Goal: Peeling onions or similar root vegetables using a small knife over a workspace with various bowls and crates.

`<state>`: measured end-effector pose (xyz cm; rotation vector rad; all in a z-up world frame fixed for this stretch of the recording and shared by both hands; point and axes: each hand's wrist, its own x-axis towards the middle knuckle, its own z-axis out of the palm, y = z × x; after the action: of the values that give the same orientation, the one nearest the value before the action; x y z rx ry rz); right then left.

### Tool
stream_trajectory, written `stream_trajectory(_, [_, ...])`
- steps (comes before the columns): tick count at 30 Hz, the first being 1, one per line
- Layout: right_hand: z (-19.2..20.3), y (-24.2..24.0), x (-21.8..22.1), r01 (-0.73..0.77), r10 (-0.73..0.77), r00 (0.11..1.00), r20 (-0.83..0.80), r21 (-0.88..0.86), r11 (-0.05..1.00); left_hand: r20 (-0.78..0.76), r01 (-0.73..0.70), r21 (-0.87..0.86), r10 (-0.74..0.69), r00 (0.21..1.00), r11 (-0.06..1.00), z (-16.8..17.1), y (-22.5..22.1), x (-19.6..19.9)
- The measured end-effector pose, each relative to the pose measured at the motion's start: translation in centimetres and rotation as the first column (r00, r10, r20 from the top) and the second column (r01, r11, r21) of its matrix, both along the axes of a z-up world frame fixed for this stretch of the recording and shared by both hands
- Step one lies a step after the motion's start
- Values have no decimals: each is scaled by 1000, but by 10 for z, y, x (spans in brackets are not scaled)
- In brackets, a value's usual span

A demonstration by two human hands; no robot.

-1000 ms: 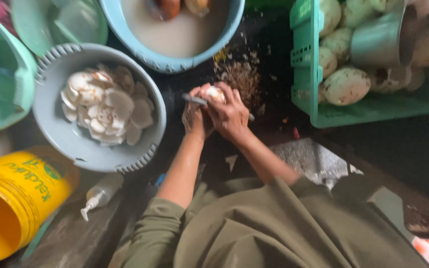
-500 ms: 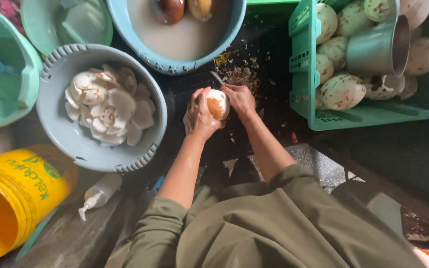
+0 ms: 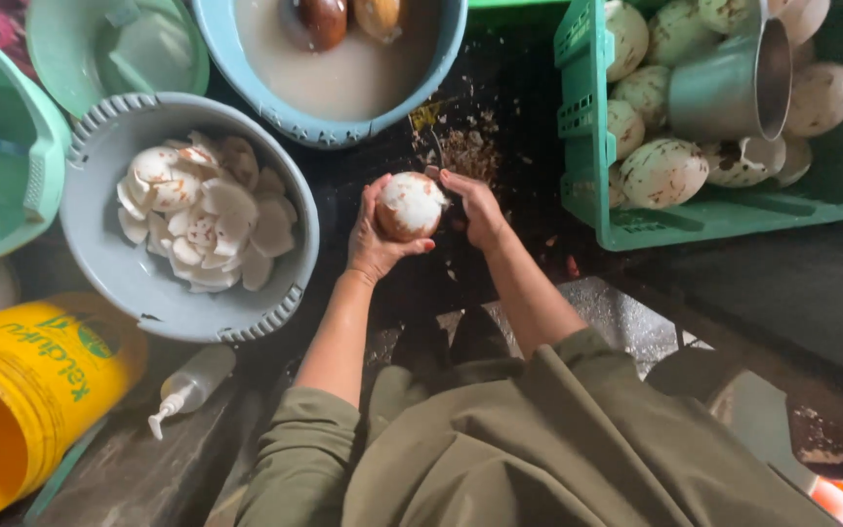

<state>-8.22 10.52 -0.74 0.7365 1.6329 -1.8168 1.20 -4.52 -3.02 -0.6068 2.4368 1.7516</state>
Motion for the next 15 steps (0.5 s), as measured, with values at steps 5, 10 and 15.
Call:
stream_trajectory(5, [-43,8,9,110,21,901,-433,275,955,-52,-63,-37,61,997,997,25,6,-19])
stream_trajectory(10, [28,-18,-1,-85,480,665,-573,580,810,198,163,-389,-90,976,907,52,14,-43])
stream_trajectory(15, [20,-19,-11,-160,205,895,-396,142,977,49,111,-390,-100,994,914,7,1,-35])
